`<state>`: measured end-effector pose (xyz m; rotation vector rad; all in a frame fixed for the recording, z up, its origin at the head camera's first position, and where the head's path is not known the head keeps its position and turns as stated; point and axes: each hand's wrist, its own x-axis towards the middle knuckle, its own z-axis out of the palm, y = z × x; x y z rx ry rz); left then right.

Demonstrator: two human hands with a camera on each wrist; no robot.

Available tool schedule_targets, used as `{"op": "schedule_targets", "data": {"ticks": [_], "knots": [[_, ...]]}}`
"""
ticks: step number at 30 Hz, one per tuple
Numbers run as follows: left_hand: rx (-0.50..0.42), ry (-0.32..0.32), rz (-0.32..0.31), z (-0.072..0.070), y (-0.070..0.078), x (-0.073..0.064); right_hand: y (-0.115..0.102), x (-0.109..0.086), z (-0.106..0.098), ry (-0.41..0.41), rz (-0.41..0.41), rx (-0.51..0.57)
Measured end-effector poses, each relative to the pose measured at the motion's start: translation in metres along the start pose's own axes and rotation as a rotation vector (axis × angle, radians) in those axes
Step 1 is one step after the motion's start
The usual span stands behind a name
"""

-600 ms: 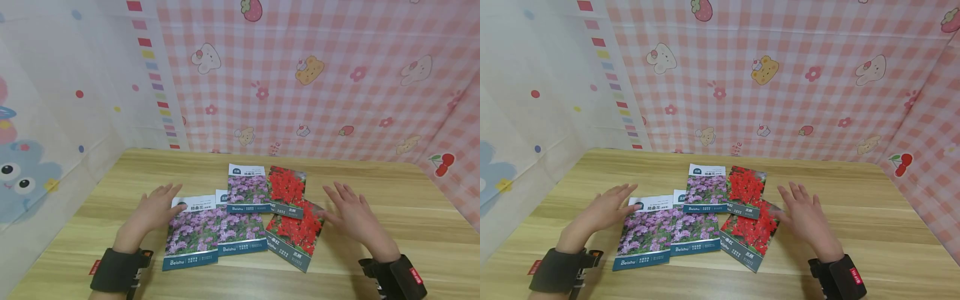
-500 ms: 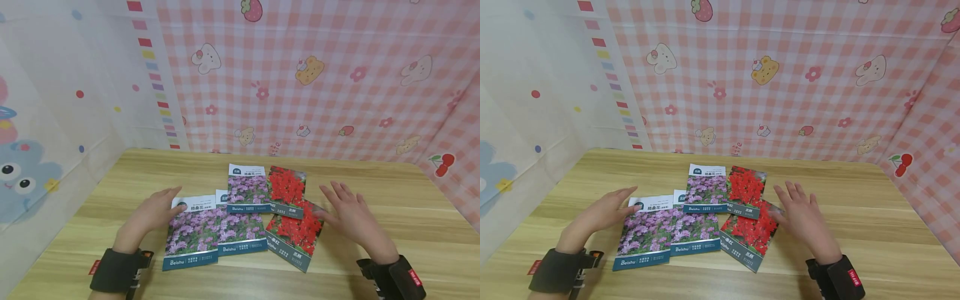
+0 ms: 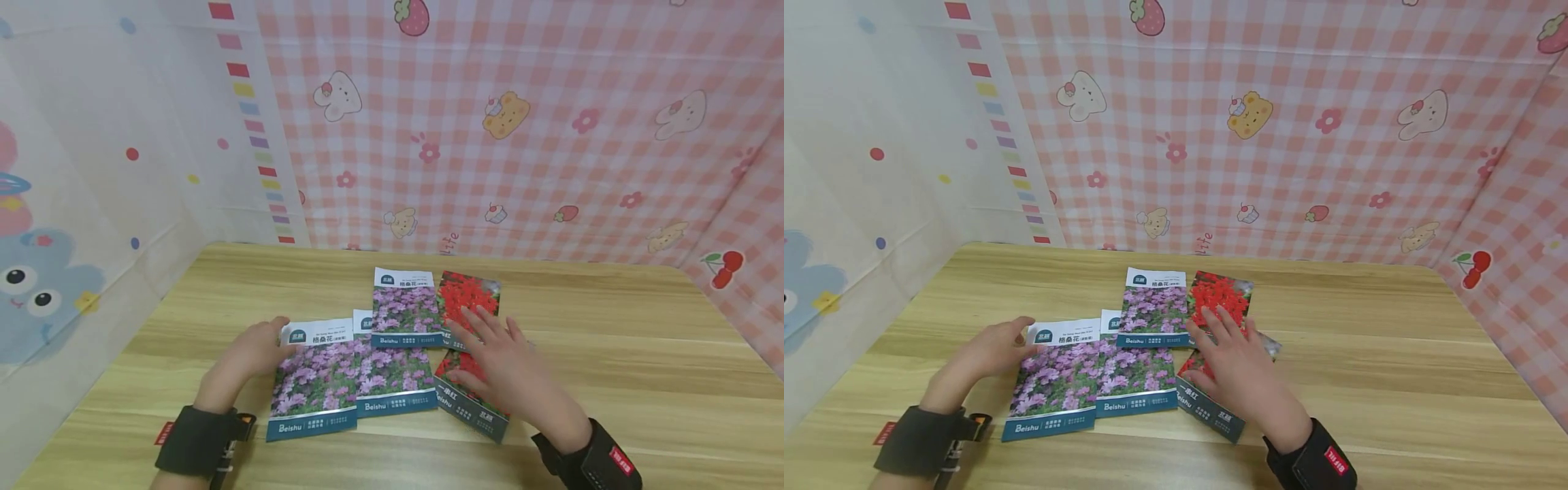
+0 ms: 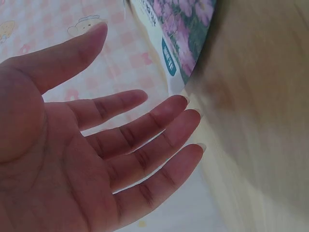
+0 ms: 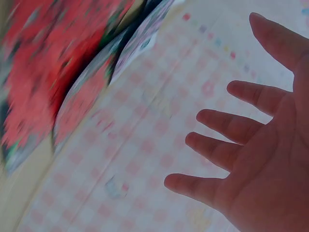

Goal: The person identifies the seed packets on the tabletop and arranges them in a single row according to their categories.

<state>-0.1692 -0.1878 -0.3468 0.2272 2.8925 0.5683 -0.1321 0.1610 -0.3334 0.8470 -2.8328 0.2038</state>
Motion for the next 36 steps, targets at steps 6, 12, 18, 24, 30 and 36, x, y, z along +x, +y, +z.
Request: {"op": "schedule_targets", "data": {"ticks": [6,12,18,24,30,36], "knots": [[0.023,-0.006,-0.019,0.004,0.001,0.000,-0.027,0.009,0.009,-0.038,-0.091,0.030],[0.055,0.005,0.001,0.006,0.001,0.000,-0.051,0.018,0.021,-0.077,-0.228,0.004],[0.054,0.004,-0.009,0.006,0.002,-0.001,-0.073,0.024,0.029,-0.177,-0.375,0.021],[0.042,-0.013,-0.020,0.006,0.001,-0.003,-0.090,0.027,0.032,-0.300,-0.429,0.045],[0.036,-0.031,-0.026,0.006,0.000,-0.003,-0.097,0.026,0.042,-0.327,-0.463,0.068],[0.017,-0.041,-0.021,0.006,0.000,-0.003,-0.098,0.025,0.047,-0.388,-0.443,0.089]]}}
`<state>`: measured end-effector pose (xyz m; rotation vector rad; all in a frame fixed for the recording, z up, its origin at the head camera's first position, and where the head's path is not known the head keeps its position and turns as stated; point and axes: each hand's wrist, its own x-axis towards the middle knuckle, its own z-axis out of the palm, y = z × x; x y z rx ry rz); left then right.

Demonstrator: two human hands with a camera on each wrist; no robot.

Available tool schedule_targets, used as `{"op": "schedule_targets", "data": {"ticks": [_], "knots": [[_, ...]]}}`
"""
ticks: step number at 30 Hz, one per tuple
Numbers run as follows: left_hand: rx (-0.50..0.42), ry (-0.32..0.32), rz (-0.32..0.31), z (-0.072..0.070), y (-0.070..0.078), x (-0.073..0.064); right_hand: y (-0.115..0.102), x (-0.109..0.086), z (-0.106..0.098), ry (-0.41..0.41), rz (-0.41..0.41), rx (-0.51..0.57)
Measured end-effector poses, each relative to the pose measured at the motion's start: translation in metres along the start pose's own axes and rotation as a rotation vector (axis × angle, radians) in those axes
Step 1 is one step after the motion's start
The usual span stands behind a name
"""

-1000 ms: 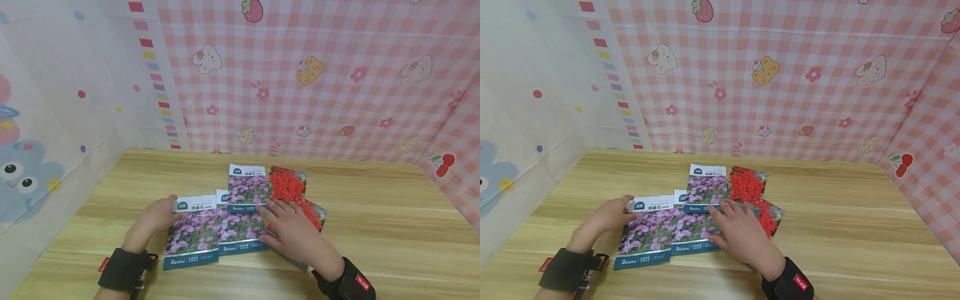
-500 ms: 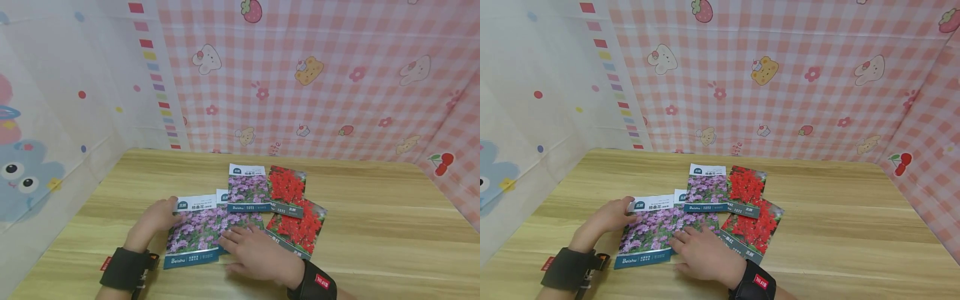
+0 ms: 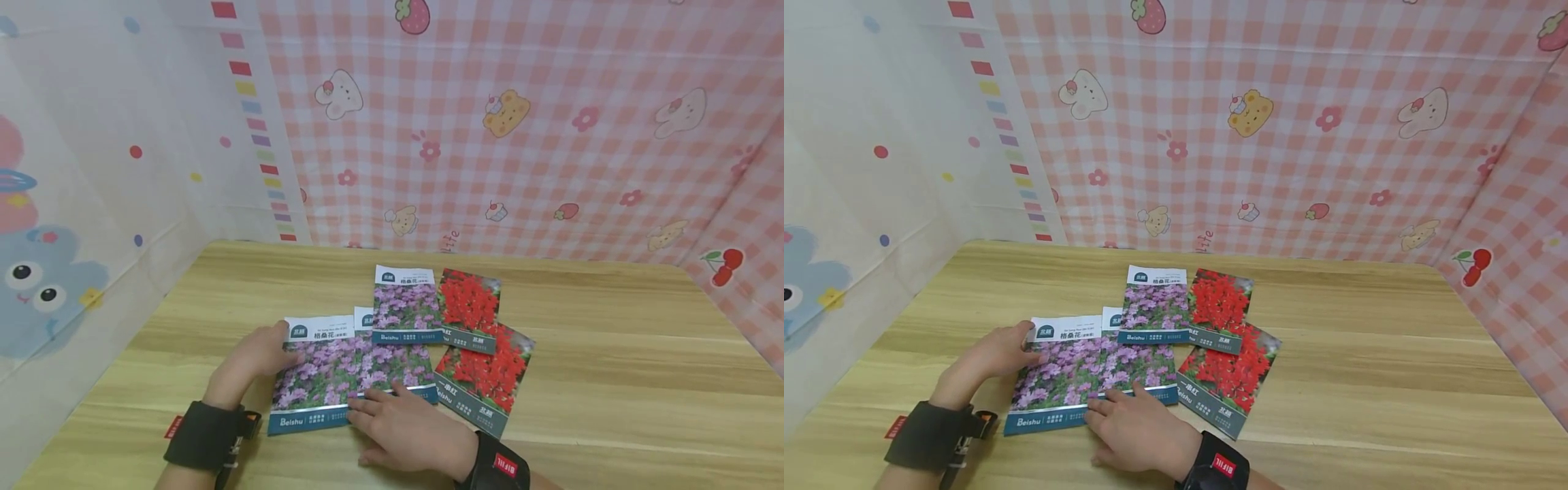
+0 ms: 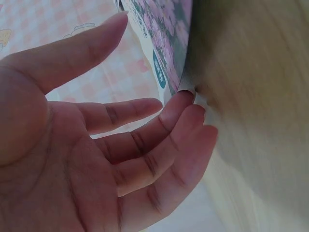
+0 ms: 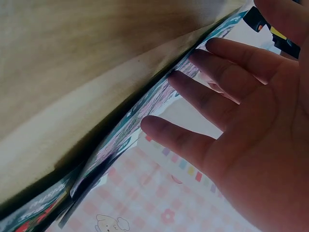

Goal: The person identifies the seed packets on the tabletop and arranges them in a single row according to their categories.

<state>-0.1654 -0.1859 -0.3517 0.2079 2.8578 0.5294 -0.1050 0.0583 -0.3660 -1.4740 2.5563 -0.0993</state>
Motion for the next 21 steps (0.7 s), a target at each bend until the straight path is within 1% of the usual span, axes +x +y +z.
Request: {"op": "schedule_targets", "data": {"ticks": [4,7,10,17,21], "knots": [[-0.007,0.001,-0.006,-0.001,0.001,0.000,0.001,0.000,0.000,-0.008,0.004,0.011],[-0.025,0.012,-0.015,-0.002,0.000,0.000,0.001,0.000,0.001,-0.002,-0.003,0.011],[-0.051,0.019,-0.010,-0.004,-0.001,-0.001,0.002,-0.001,0.001,0.007,-0.010,0.008],[-0.283,-0.038,0.006,-0.009,-0.008,-0.003,0.003,-0.001,0.003,0.013,-0.017,0.019],[-0.356,-0.049,0.023,-0.013,-0.008,-0.004,0.002,-0.002,0.002,0.011,-0.017,0.022]]}}
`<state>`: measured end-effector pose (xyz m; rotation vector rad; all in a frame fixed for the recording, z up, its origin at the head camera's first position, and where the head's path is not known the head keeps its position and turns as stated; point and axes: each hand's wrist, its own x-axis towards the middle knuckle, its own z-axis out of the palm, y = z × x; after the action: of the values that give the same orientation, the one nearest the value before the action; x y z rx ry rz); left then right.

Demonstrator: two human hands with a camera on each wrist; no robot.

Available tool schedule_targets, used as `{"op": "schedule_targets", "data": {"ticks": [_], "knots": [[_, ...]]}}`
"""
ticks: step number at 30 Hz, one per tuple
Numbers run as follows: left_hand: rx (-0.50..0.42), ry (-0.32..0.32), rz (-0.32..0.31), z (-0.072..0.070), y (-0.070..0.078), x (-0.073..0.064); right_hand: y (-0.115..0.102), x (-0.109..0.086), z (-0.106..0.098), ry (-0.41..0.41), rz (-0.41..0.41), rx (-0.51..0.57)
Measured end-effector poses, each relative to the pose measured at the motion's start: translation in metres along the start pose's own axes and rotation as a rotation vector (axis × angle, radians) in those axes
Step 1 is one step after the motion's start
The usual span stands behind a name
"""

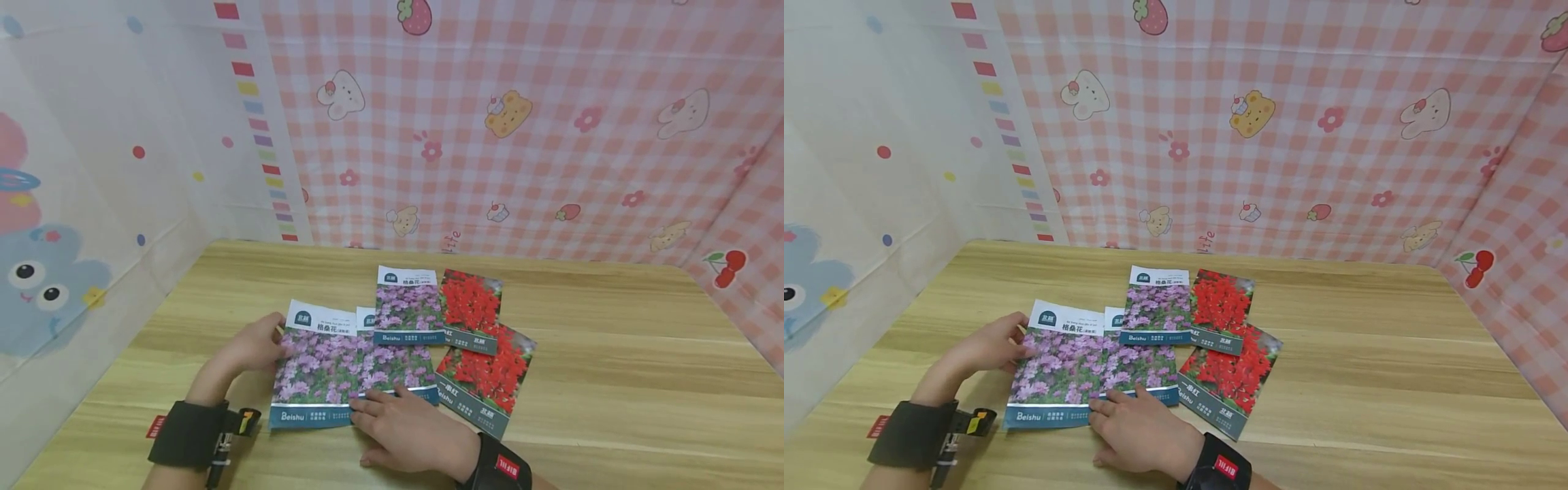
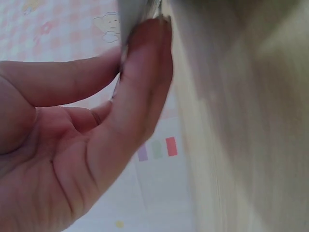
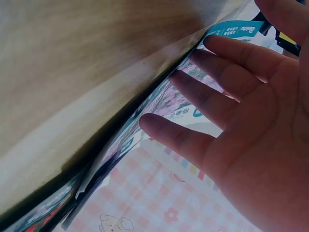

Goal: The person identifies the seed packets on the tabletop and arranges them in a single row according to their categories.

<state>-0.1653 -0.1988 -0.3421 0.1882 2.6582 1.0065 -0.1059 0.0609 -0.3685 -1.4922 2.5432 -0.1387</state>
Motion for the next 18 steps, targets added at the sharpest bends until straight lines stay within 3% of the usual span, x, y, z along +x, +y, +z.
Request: {"op": "schedule_targets", "data": {"ticks": [5,10,18], "knots": [[-0.110,-0.001,0.017,-0.004,0.001,-0.003,0.000,0.000,-0.001,0.014,-0.004,0.005],[-0.156,0.020,0.048,-0.013,-0.002,-0.006,0.000,0.002,0.000,0.079,-0.016,-0.028],[-0.130,0.105,-0.003,-0.029,-0.017,-0.011,-0.001,0.008,0.000,0.167,-0.034,-0.068]]}}
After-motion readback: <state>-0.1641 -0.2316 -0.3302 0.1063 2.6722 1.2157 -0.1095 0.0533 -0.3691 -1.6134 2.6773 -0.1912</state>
